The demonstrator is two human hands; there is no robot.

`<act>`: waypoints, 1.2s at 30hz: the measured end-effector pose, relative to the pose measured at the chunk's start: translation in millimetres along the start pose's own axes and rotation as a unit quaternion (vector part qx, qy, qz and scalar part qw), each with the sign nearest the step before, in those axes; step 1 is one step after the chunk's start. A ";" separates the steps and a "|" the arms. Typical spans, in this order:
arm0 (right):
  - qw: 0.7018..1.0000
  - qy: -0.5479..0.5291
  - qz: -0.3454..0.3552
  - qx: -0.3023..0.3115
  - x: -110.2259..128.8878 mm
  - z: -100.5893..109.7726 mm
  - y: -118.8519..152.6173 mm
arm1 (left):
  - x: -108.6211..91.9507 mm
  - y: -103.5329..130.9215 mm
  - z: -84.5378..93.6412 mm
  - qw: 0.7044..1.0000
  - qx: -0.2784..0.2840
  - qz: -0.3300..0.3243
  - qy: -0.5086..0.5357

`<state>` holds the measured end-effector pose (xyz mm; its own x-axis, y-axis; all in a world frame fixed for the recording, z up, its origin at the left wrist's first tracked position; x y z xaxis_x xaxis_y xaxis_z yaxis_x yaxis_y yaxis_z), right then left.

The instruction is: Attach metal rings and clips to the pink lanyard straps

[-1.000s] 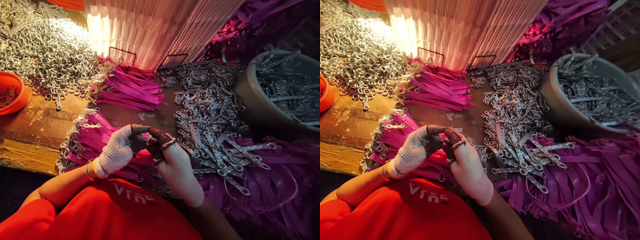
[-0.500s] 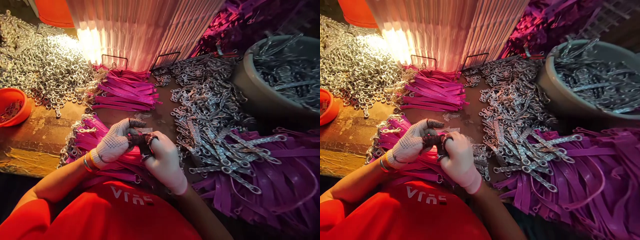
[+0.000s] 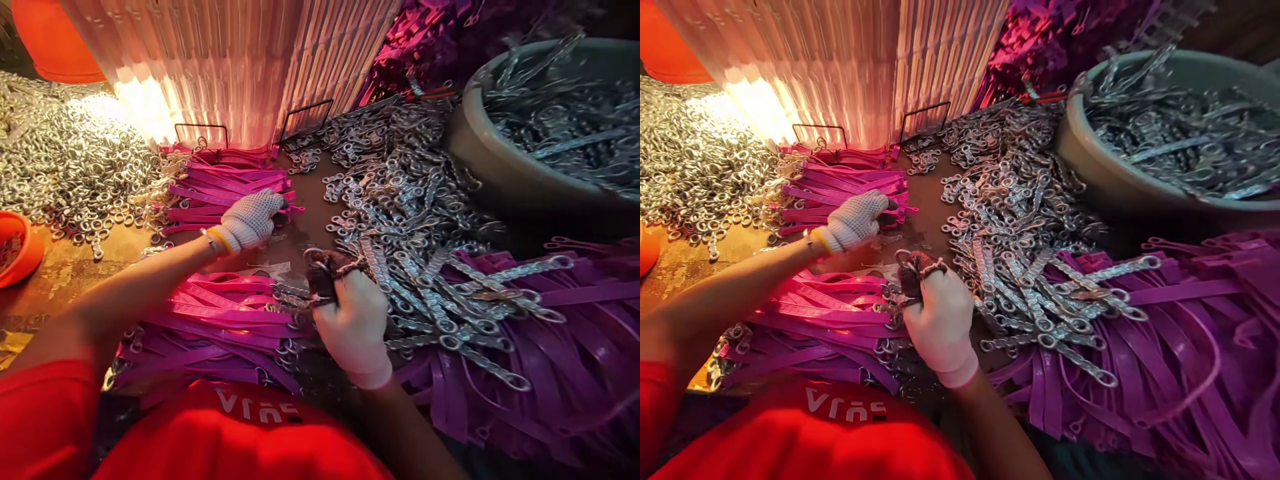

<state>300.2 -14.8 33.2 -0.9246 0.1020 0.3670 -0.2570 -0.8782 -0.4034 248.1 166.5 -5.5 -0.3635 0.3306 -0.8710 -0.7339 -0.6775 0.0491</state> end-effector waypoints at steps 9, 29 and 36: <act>0.995 -0.035 0.047 0.083 1.0 -15.1 0.6 | -10.2 -8.2 6.8 0.960 0.032 -0.037 -0.277; 0.965 0.129 0.178 0.145 69.9 -31.2 16.9 | -4.6 153.6 -13.9 0.993 0.095 0.029 0.061; 0.966 0.091 0.168 0.173 70.5 -32.2 18.4 | 15.5 170.0 -22.1 0.998 0.059 -0.017 0.017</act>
<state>221.2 -8.7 24.7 -0.9817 -0.1632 0.0981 0.1465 -0.9765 -0.1580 130.4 42.0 -21.4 -0.3182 0.3279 -0.8895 -0.8088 -0.5834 0.0743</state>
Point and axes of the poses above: each hand's wrist, its own y-axis away from the middle knuckle, its own z-axis out of the back of the hand, x = y × z, the point moved 9 cm from there along -y, towards the middle knuckle, and after that the axes turned 2 degrees about x, right-handed, at the moved point
